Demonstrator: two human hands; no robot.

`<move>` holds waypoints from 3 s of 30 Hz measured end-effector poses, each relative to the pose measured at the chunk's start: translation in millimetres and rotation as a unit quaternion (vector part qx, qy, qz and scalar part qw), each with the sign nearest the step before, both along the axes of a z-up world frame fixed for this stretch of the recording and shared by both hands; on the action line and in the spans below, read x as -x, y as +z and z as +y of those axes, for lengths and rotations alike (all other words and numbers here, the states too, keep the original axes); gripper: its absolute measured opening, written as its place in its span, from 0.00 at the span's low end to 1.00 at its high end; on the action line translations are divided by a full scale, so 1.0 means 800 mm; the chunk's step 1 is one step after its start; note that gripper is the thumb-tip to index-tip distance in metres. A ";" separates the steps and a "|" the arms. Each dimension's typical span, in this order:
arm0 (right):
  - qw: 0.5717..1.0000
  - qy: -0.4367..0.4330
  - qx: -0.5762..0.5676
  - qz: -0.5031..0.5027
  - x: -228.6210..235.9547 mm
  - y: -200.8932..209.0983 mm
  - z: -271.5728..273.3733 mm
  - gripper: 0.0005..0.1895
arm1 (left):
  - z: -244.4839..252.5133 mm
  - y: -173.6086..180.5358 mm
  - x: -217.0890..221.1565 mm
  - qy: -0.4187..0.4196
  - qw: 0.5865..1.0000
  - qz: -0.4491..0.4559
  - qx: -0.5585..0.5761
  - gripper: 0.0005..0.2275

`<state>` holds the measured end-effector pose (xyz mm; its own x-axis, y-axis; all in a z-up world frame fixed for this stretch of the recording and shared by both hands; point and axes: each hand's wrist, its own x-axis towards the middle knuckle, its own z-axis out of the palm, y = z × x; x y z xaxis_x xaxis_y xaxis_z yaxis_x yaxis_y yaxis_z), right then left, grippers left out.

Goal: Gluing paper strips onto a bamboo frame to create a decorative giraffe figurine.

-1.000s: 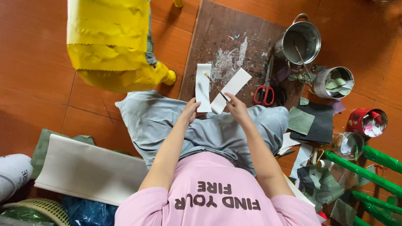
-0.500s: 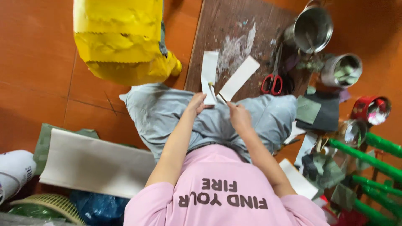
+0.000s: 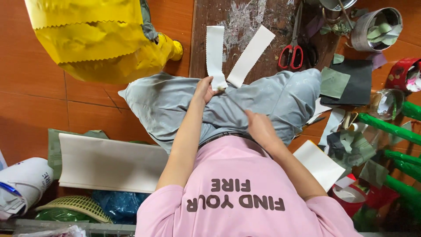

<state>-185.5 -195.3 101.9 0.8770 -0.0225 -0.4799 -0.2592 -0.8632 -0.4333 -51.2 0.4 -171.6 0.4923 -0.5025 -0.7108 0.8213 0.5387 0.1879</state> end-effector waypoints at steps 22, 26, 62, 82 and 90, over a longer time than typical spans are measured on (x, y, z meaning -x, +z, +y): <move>0.951 -0.160 0.030 -0.262 -0.189 -0.117 -0.099 0.16 | 0.003 0.019 0.002 -0.061 0.996 -0.049 -0.050 0.17; 0.884 -0.291 0.087 -0.355 -0.223 -0.012 -0.206 0.20 | 0.000 0.030 -0.003 -0.047 0.998 -0.033 0.022 0.19; 0.860 -0.013 -0.479 -0.176 -0.169 -0.027 0.022 0.38 | 0.010 0.312 -0.029 -0.121 0.438 -0.670 -0.587 0.09; 0.707 0.020 -0.697 -0.121 -0.402 0.058 0.080 0.12 | 0.270 0.632 -0.121 0.052 0.568 -0.700 -0.431 0.05; 0.668 -0.125 -0.721 -0.137 -0.501 0.140 0.181 0.14 | 0.329 0.618 -0.329 0.107 0.804 -0.496 -0.311 0.10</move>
